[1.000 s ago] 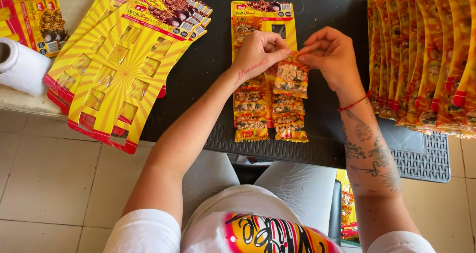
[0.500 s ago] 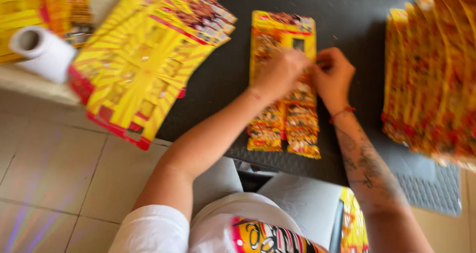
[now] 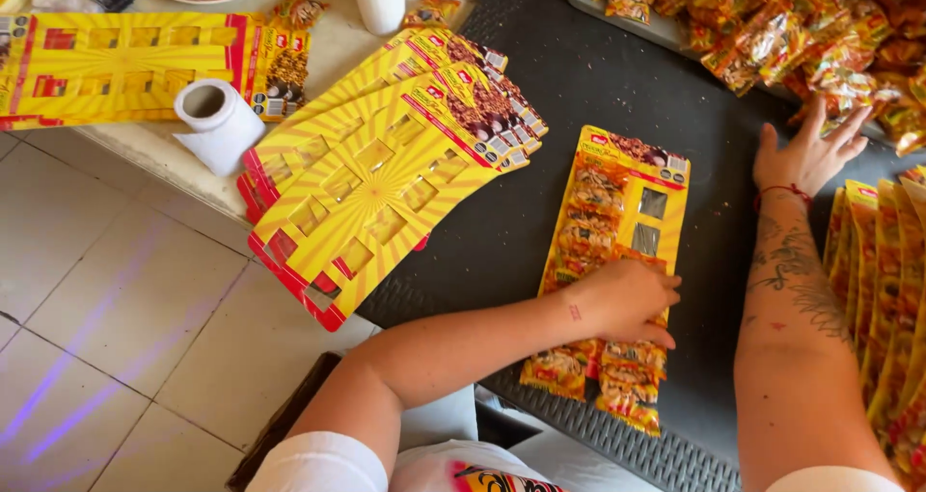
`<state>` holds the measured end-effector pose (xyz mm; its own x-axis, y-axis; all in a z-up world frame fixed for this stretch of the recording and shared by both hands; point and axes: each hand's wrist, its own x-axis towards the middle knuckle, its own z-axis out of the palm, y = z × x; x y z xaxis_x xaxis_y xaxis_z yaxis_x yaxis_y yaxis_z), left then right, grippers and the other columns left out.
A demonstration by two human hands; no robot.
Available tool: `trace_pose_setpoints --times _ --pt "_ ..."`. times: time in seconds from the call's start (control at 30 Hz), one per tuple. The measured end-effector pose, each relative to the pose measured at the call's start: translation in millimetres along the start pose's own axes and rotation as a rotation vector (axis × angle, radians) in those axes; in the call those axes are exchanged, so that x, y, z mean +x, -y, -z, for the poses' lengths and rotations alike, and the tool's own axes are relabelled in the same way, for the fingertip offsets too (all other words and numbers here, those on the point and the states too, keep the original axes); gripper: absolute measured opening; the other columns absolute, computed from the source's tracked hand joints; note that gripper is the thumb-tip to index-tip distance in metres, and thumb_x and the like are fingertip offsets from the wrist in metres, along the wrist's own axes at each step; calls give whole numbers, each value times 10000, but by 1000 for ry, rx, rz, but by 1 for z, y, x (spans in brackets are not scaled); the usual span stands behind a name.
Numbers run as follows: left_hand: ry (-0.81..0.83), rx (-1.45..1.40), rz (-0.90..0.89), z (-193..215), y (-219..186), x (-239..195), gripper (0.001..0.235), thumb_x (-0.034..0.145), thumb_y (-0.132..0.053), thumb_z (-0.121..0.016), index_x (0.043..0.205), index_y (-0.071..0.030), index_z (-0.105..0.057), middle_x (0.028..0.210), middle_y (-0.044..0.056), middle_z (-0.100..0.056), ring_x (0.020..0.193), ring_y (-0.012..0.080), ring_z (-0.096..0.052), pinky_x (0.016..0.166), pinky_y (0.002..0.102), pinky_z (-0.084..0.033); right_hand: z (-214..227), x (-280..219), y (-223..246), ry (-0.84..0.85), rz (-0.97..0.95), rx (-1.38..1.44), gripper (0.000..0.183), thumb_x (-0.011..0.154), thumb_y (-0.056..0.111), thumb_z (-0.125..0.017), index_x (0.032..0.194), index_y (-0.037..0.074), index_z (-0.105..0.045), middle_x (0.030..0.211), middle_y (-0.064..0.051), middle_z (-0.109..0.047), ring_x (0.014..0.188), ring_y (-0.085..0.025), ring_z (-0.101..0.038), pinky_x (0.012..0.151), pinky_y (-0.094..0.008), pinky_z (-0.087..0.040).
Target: The person places small snack packets into the slots of yellow cardboard display trays. They repeatedly pick packets from a tray and insert them into the display, then move completed trays aside and continue with new ones.
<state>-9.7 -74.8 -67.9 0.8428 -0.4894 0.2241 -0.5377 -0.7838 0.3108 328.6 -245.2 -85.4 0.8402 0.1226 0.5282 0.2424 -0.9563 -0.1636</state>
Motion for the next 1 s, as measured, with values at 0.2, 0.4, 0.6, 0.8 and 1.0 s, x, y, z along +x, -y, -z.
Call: trace_pose_setpoints --times 0.2,0.4,0.6,0.8,1.0 --pt "19 -2 4 1 -1 0 727 805 -724 -559 1212 -149 -743 1457 68 -622 1329 305 -610 1000 442 -525 18 10 18 -163 33 -1 588 866 109 -952 1302 16 -570 1369 -206 -417 982 -510 -621 765 -588 -536" --pt "-5 -107 0 20 3 -3 637 814 -662 -615 1150 -143 -767 1360 60 -690 1223 312 -659 902 487 -556 -6 3 -15 -287 111 -70 281 758 80 -825 956 87 -626 976 -126 -689 754 -401 -663 596 -531 -502" --pt "-20 -241 35 47 10 -10 775 802 -756 -436 1193 -166 -750 1095 91 -791 972 354 -745 760 509 -558 45 -48 20 -268 140 -17 323 707 -51 -716 968 22 -540 992 -192 -619 808 -453 -569 651 -562 -430" --pt "-320 -480 -86 45 25 -6 407 960 -395 -609 1219 -94 -697 1216 100 -759 1055 264 -769 974 430 -604 108 -110 68 -338 168 551 355 770 -129 -611 1055 22 -462 954 -153 -565 813 -339 -562 719 -459 -436" --pt "-676 -812 157 69 26 -7 540 880 -239 -769 1372 -127 -578 1367 88 -684 1218 257 -709 1039 364 -583 191 -178 126 -191 79 1198 510 799 -142 -751 1129 97 -445 1079 -86 -494 978 -192 -530 900 -296 -464"
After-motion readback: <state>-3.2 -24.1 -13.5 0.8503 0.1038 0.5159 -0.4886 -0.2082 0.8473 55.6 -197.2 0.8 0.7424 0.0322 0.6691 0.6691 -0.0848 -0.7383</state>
